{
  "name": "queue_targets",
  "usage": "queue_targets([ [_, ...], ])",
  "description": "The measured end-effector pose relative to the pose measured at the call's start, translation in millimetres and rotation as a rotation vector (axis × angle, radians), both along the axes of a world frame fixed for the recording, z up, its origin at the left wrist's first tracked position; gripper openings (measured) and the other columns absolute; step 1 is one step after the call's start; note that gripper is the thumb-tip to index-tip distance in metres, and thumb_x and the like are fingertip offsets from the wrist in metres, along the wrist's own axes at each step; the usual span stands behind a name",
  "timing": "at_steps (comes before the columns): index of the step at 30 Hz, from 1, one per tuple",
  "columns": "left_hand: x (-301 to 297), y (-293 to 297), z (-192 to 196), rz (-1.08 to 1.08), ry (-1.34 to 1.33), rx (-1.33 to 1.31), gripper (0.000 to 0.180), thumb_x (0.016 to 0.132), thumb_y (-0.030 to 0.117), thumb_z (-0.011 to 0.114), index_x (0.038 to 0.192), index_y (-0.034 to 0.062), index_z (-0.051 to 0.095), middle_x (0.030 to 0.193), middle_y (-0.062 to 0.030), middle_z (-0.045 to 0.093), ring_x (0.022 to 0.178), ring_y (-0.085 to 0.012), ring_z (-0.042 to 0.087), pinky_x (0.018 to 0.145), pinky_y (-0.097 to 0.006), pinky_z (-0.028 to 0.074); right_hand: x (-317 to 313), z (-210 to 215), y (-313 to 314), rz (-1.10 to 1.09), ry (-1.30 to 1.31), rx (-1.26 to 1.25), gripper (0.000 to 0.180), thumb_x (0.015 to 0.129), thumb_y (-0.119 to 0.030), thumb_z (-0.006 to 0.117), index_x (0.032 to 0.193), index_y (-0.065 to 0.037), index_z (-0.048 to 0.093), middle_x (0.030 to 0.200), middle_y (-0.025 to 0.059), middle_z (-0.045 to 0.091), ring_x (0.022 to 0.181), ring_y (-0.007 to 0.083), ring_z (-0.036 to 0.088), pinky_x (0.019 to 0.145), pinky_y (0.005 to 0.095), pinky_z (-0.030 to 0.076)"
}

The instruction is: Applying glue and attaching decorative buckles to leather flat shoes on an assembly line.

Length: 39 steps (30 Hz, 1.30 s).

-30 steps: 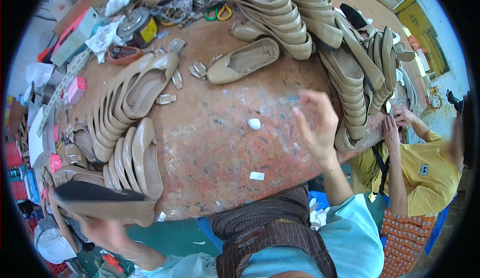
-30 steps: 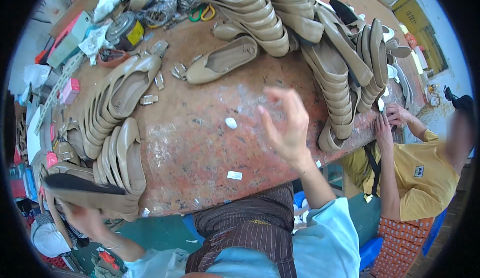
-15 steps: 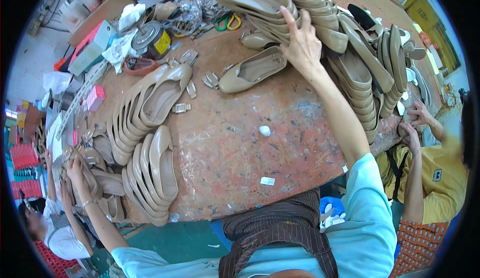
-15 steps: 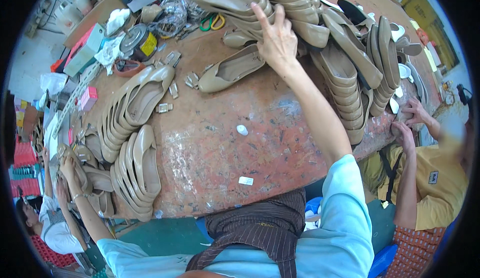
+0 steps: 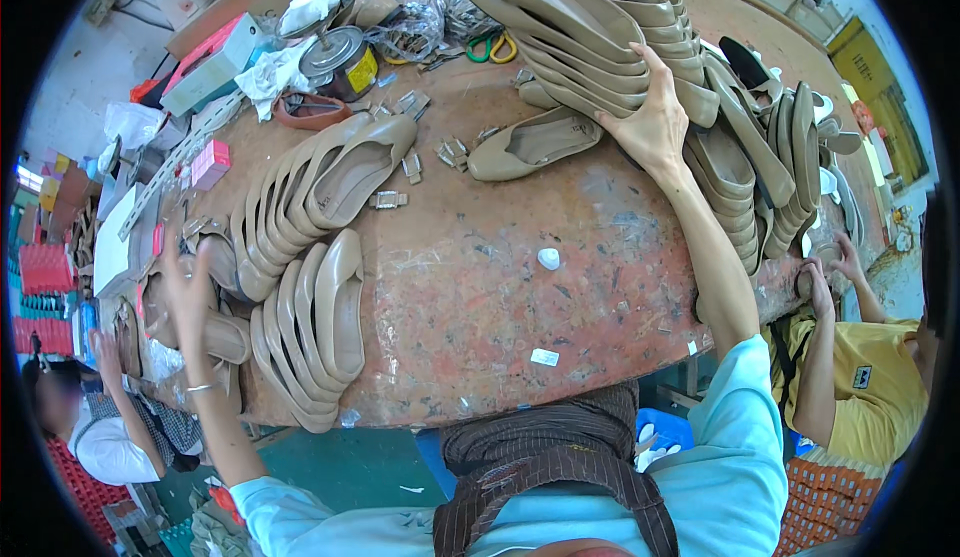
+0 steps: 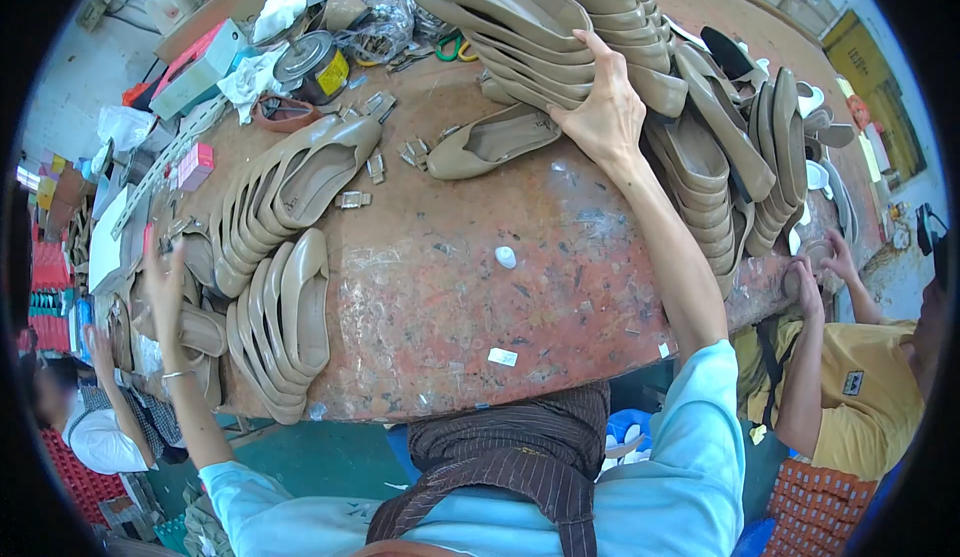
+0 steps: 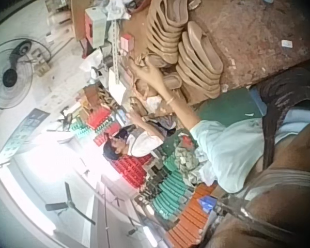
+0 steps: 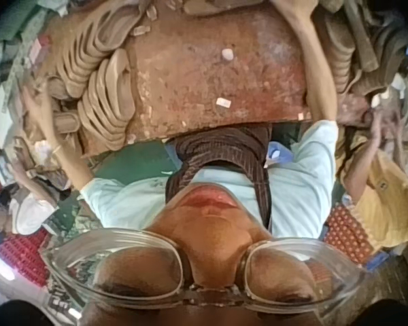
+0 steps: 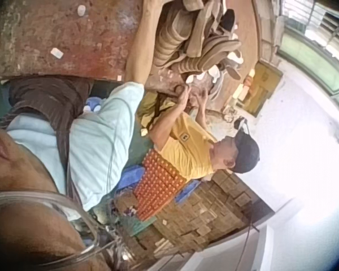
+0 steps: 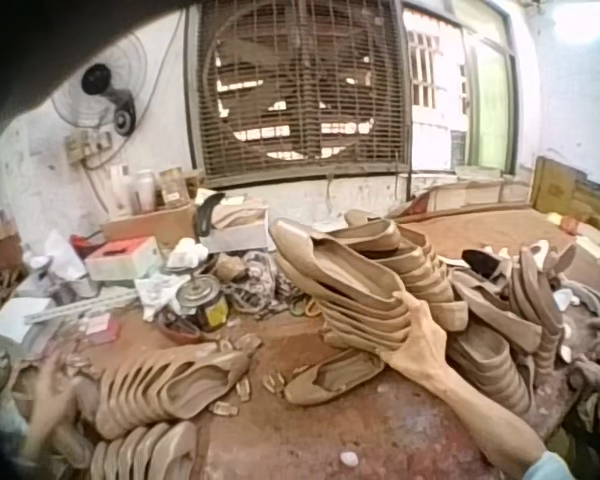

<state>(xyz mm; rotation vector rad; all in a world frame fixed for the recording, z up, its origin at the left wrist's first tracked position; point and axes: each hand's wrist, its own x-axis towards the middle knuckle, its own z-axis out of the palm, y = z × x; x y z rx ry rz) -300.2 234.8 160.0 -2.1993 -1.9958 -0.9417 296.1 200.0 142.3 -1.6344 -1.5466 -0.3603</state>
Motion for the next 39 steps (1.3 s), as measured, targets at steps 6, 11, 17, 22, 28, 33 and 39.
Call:
queue_targets([
  [6,209,-40,-30,-0.636,-1.258,-0.727,0.083,0.092,0.042,0.054,0.149,0.0096,0.003,0.147,-0.0228,0.027,0.131,-0.0363,0.037,0.105,-0.048,0.036,-75,33,6,0.202,0.21,0.126,0.089,0.055,-0.013,0.083,0.13,-0.01,0.035,0.122,0.016,0.05,0.112,0.0289,0.053,0.095,0.0385,0.045],
  [11,273,-50,6,-0.514,-1.519,-0.249,0.098,0.078,0.037,0.076,0.145,0.001,0.013,0.141,-0.0182,0.037,0.126,-0.0236,0.041,0.102,-0.038,0.036,-181,52,-30,0.661,0.787,0.046,0.107,0.055,-0.013,0.086,0.133,-0.005,0.013,0.12,0.022,0.045,0.112,0.0273,0.051,0.095,0.0374,0.045],
  [17,165,-106,31,-0.193,-1.259,0.204,0.064,0.074,0.008,0.076,0.129,-0.002,0.044,0.122,-0.0128,0.056,0.11,-0.0211,0.055,0.096,-0.033,0.043,-258,40,-63,0.876,0.507,-0.195,0.066,0.073,-0.043,0.074,0.112,0.006,0.055,0.126,0.0293,0.043,0.119,0.0442,0.044,0.098,0.0429,0.041],
  [22,90,-121,10,-0.035,-0.655,-0.089,0.078,0.071,0.015,0.08,0.134,-0.0036,0.039,0.128,-0.0151,0.052,0.113,-0.0237,0.054,0.1,-0.035,0.041,-320,-61,-70,1.066,1.011,-0.569,0.045,0.081,-0.039,0.067,0.098,0.003,0.069,0.128,0.0324,0.046,0.112,0.0399,0.054,0.092,0.0426,0.045],
  [28,21,-101,-50,0.069,-0.655,-0.342,0.102,0.072,0.033,0.08,0.144,-0.0045,0.02,0.134,-0.024,0.046,0.124,-0.0274,0.047,0.105,-0.037,0.036,-315,-74,-62,0.855,0.977,-0.971,0.047,0.083,-0.043,0.064,0.098,0.002,0.069,0.085,0.0196,0.069,0.089,0.033,0.067,0.085,0.0399,0.049],
  [33,38,-109,-44,0.224,-0.318,-0.239,0.098,0.08,0.047,0.068,0.145,-0.0035,0.017,0.142,-0.028,0.035,0.132,-0.0344,0.037,0.108,-0.04,0.029,-305,-68,-64,0.836,0.97,-0.963,0.05,0.08,-0.046,0.065,0.088,0.003,0.069,0.088,0.0203,0.068,0.089,0.0324,0.065,0.081,0.0413,0.049],
  [39,57,-121,-38,0.378,-0.089,-0.246,0.077,0.09,0.05,0.053,0.147,0.0094,0.022,0.147,-0.0275,0.025,0.136,-0.0407,0.028,0.107,-0.046,0.028,-290,-82,-78,0.652,0.621,-0.799,0.059,0.076,-0.052,0.066,0.087,0.006,0.065,0.101,0.027,0.058,0.105,0.0406,0.052,0.088,0.0468,0.043],
])
